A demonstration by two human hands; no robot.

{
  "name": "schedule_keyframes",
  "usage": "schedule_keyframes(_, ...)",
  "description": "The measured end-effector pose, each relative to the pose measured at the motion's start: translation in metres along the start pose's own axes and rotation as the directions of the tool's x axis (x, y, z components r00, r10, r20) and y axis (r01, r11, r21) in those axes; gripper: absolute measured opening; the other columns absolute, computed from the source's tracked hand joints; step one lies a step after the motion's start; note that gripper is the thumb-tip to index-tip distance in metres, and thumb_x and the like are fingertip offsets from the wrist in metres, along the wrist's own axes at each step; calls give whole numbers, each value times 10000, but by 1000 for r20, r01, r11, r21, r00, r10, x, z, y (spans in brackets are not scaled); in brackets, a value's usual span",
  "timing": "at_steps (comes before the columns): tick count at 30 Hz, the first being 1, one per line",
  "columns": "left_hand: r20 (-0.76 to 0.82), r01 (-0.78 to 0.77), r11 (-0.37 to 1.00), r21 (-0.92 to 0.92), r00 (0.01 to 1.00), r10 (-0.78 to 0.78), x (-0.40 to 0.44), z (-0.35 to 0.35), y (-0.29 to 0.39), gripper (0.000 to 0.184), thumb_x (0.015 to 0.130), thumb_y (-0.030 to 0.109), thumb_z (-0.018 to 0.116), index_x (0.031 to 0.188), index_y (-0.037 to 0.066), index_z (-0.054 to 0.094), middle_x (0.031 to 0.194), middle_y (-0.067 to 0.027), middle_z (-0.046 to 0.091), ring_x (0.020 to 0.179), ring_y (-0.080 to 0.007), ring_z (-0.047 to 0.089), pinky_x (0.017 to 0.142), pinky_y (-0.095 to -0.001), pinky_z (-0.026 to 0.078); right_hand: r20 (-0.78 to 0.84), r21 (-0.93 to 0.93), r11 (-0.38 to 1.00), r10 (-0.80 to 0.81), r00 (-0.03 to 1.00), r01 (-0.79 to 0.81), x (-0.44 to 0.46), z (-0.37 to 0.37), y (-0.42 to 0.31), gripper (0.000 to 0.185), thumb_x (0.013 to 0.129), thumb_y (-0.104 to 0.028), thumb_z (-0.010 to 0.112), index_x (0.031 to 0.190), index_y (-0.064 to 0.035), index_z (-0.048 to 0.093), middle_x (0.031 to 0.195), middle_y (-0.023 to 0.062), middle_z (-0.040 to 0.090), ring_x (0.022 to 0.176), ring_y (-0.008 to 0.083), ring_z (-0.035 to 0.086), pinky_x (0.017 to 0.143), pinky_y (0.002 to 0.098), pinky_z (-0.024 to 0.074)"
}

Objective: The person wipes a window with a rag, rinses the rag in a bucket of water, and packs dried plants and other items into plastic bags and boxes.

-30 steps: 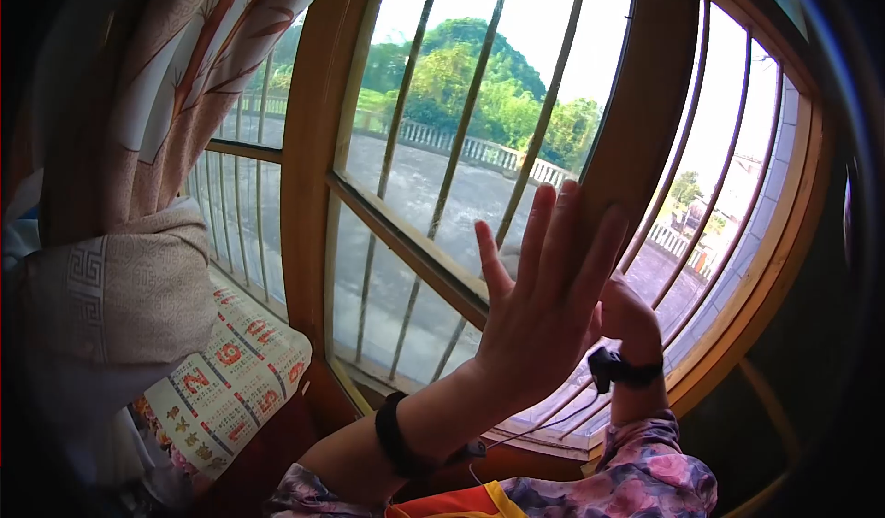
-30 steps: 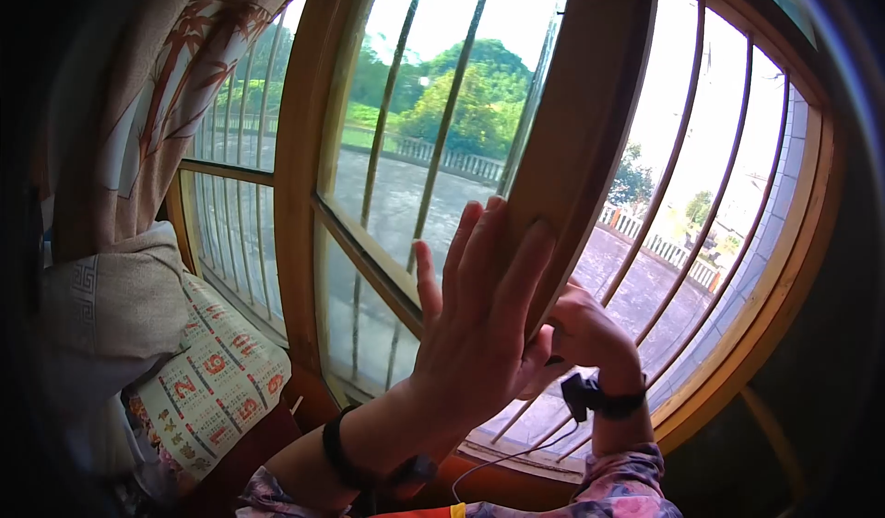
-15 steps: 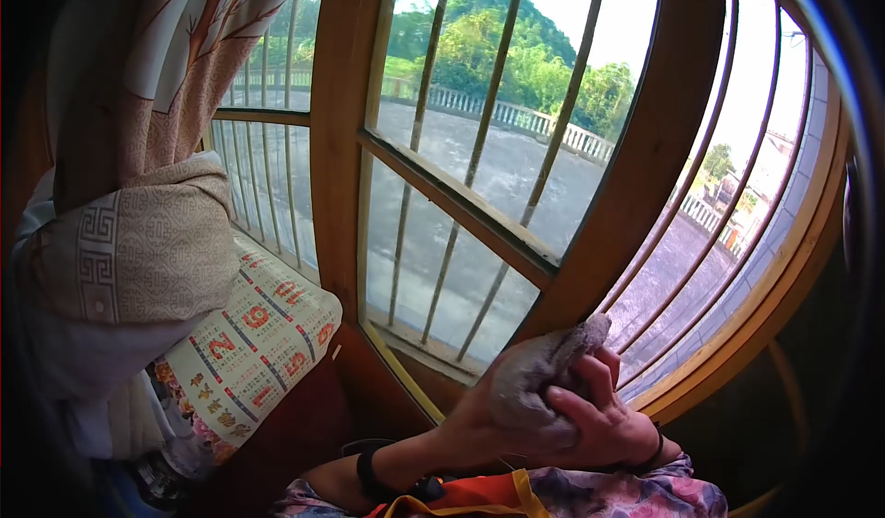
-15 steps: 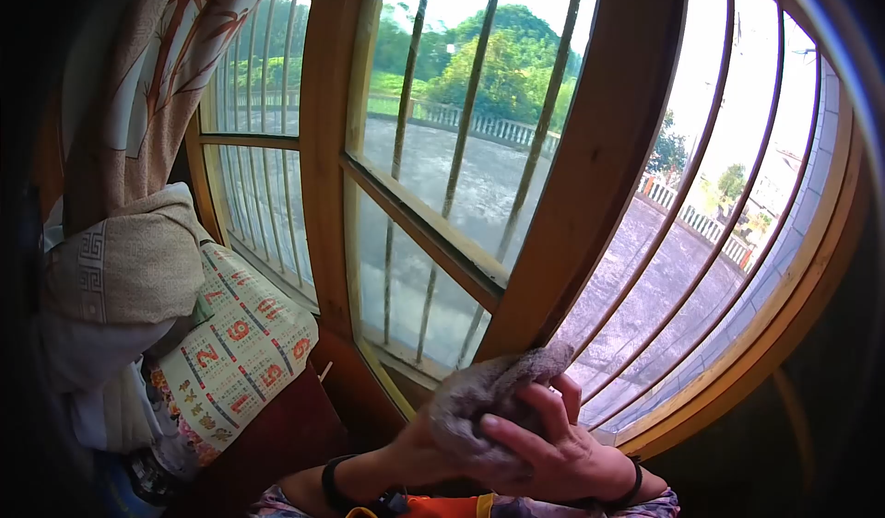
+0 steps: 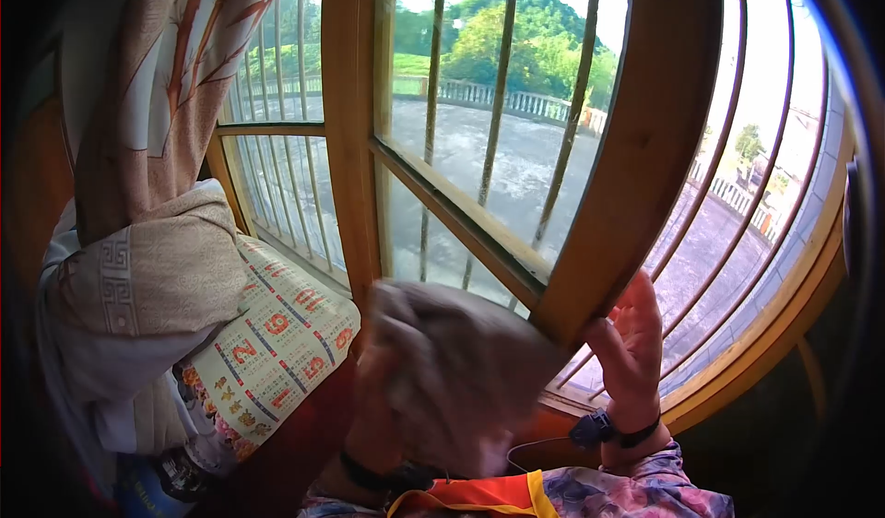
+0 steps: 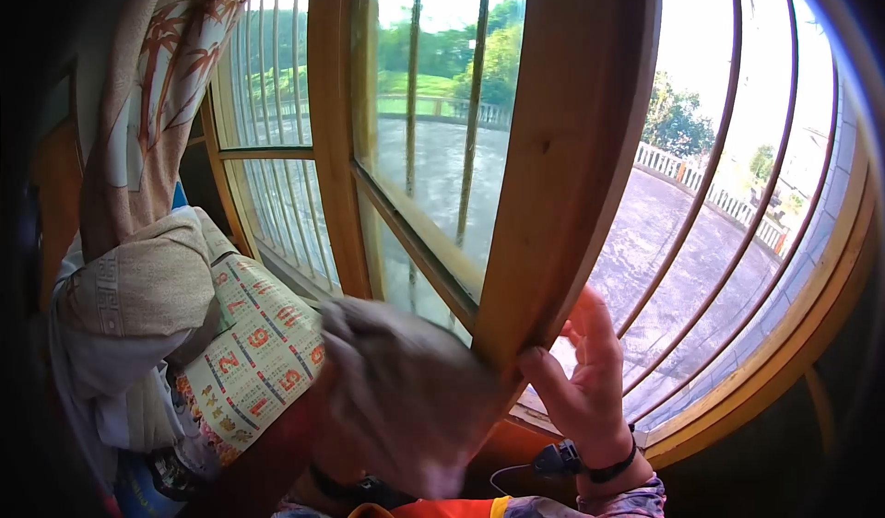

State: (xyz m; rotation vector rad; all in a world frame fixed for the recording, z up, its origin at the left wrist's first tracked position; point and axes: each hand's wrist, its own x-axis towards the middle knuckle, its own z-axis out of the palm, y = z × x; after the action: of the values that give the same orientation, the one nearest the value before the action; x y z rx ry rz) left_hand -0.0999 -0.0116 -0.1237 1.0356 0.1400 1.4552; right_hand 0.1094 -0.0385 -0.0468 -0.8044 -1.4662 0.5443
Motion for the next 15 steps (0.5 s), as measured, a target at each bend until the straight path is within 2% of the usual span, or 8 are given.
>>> schedule_keyframes(1, 7, 138, 912, -387, 989, -146, 3, -6, 7, 439, 832, 278, 467, 1186, 32, 383, 1029, -118, 534, 893, -204, 568, 806, -341, 471, 4, -44, 998, -51, 999, 51, 1, -1, 5, 542, 782, -136, 579, 1248, 11, 345, 1118, 109, 523, 1045, 188, 493, 905, 329, 358)
schedule_keyframes(3, 53, 147, 563, -814, 982, -181, 18, -22, 15, 461, 863, 348, 392, 1201, 35, 392, 1059, -115, 535, 908, -216, 571, 809, -346, 472, 9, -90, 991, -98, 995, 98, -1, -1, 13, 500, 790, -112, 542, 1236, 15, 354, 1102, 111, 527, 1020, 183, 503, 888, 318, 368)
schedule_keyframes(4, -220, -57, 868, -493, 974, -60, 41, -30, 15, 477, 850, 395, 408, 1173, 44, 428, 1064, -114, 537, 910, -211, 573, 799, -337, 477, 5, -31, 996, -77, 997, 78, -3, 1, 16, 468, 802, -115, 514, 1222, 23, 360, 1096, 117, 526, 1005, 184, 506, 873, 318, 375)
schedule_keyframes(5, -473, -86, 996, -22, 879, 65, 63, -39, 15, 497, 837, 442, 425, 1144, 53, 464, 1068, -114, 539, 912, -207, 575, 788, -328, 481, 2, 28, 998, -61, 998, 60, -5, 3, 20, 438, 814, -118, 487, 1208, 31, 366, 1090, 124, 525, 990, 184, 509, 858, 318, 382)
schedule_keyframes(8, -513, -291, 935, 201, 782, 354, 128, -89, 5, 487, 827, 388, 484, 1165, 39, 455, 1092, -103, 539, 962, -227, 554, 831, -359, 457, -175, 9, 990, -138, 975, 142, -10, 21, 39, 401, 877, -331, 402, 1131, -23, 440, 949, 37, 512, 869, 133, 483, 768, 277, 388)
schedule_keyframes(11, -305, -345, 938, -44, 898, 316, 180, -88, -1, 545, 853, 452, 442, 1216, 45, 430, 1142, -104, 523, 1041, -222, 510, 922, -343, 372, -243, -114, 967, -249, 937, 228, -1, 20, 49, 409, 891, -366, 354, 1097, -28, 459, 935, 48, 518, 835, 136, 499, 734, 275, 405)
schedule_keyframes(14, -330, -295, 877, 379, 842, 426, 210, -75, -26, 620, 880, 433, 429, 1323, 27, 272, 1294, -109, 368, 1187, -202, 350, 998, -298, 247, -255, -125, 976, -208, 944, 181, 1, 6, 62, 388, 900, -358, 339, 1066, -34, 471, 916, 56, 522, 815, 141, 507, 720, 270, 415)
schedule_keyframes(15, -335, -294, 881, 371, 843, 422, 210, -71, -35, 620, 880, 433, 429, 1323, 27, 272, 1294, -109, 368, 1187, -202, 350, 998, -298, 247, -276, -75, 990, -136, 952, 119, 1, -3, 72, 469, 887, -422, 342, 1051, 1, 460, 948, 74, 514, 839, 163, 493, 735, 298, 401)
